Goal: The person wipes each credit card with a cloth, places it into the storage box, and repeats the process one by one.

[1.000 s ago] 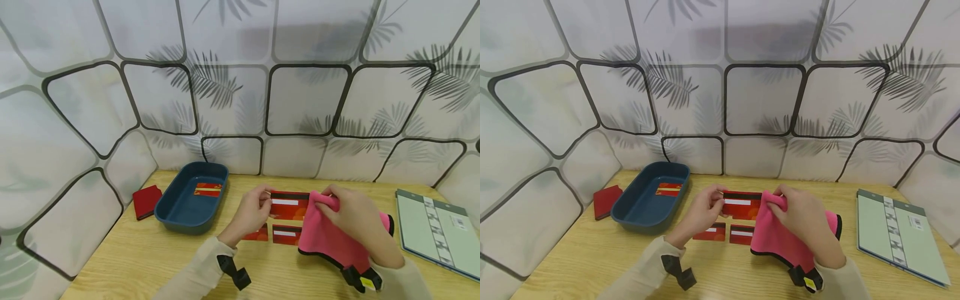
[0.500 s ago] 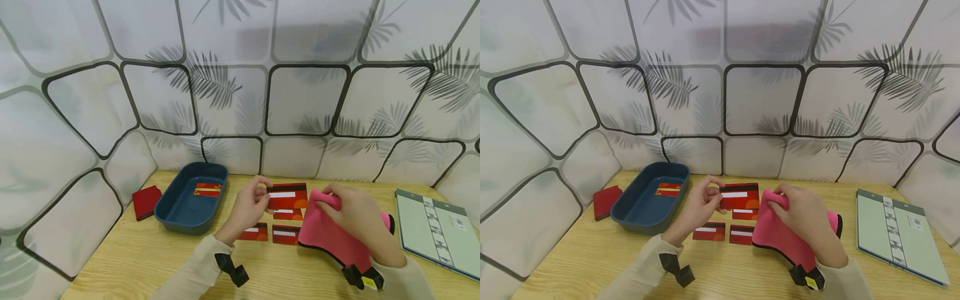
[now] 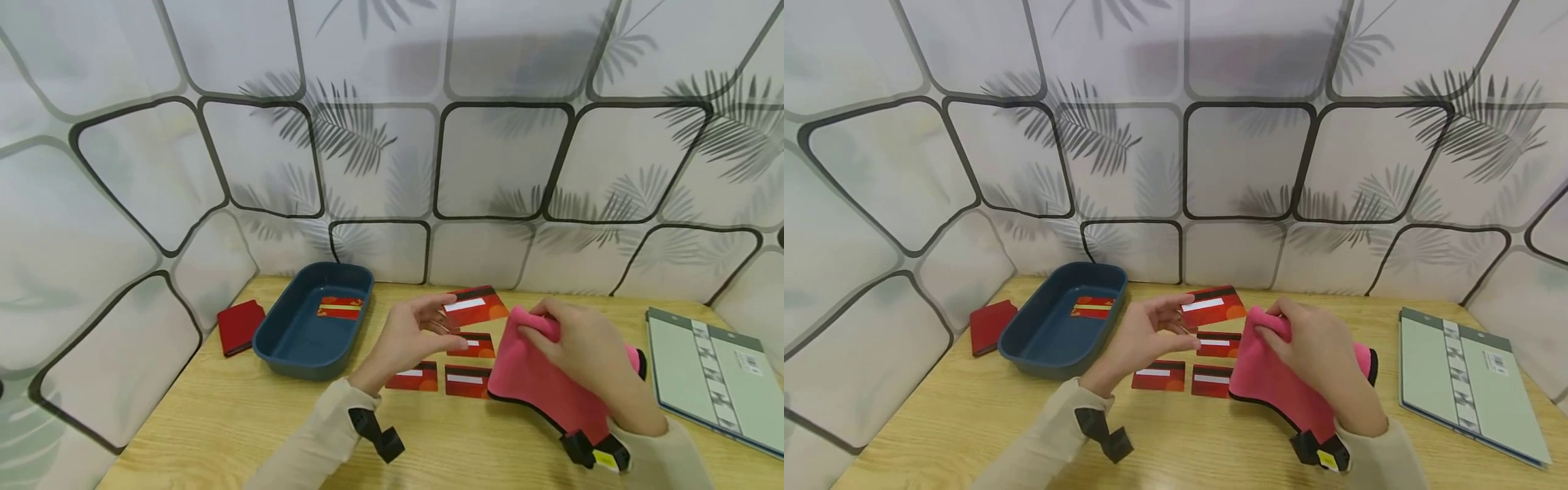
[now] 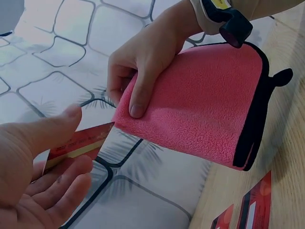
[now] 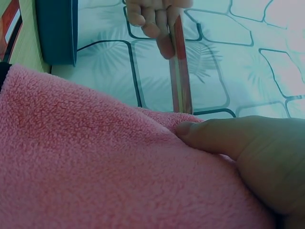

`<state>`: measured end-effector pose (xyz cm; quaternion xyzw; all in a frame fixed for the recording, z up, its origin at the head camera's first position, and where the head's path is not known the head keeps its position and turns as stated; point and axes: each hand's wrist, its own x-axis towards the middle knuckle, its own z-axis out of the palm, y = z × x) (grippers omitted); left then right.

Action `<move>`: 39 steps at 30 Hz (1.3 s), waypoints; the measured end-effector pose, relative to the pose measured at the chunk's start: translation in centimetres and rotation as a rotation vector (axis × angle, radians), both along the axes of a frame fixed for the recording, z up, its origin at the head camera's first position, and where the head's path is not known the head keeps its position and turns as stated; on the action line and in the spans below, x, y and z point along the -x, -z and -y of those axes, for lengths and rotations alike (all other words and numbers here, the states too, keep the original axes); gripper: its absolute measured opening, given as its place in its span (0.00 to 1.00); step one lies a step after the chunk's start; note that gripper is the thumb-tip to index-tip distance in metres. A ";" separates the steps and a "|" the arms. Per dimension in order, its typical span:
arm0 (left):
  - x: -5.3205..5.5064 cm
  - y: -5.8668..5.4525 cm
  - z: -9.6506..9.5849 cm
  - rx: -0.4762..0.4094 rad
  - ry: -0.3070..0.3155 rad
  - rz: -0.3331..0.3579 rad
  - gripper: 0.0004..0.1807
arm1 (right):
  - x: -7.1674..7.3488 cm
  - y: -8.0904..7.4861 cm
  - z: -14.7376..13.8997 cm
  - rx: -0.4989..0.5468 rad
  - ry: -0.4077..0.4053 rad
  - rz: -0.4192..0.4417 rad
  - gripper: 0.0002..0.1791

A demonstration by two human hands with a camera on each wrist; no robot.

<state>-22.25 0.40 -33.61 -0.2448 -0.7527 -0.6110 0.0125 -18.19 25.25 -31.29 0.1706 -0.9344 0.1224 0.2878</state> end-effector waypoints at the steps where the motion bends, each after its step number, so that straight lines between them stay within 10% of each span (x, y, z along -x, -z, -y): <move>1: 0.0 0.0 0.0 -0.014 -0.021 0.007 0.24 | 0.0 0.0 0.0 -0.001 -0.009 -0.006 0.14; 6: 0.0 0.1 0.0 -0.098 -0.120 0.006 0.09 | 0.0 0.0 0.3 -0.005 -0.045 -0.025 0.14; 21: -0.2 0.8 -0.4 0.017 -0.167 -0.174 0.20 | -1.5 -0.7 2.1 -0.038 -0.149 -0.068 0.16; 39: -1.6 1.4 -2.2 -0.039 -0.007 0.095 0.21 | -2.1 0.0 4.1 -0.005 -0.321 -0.026 0.15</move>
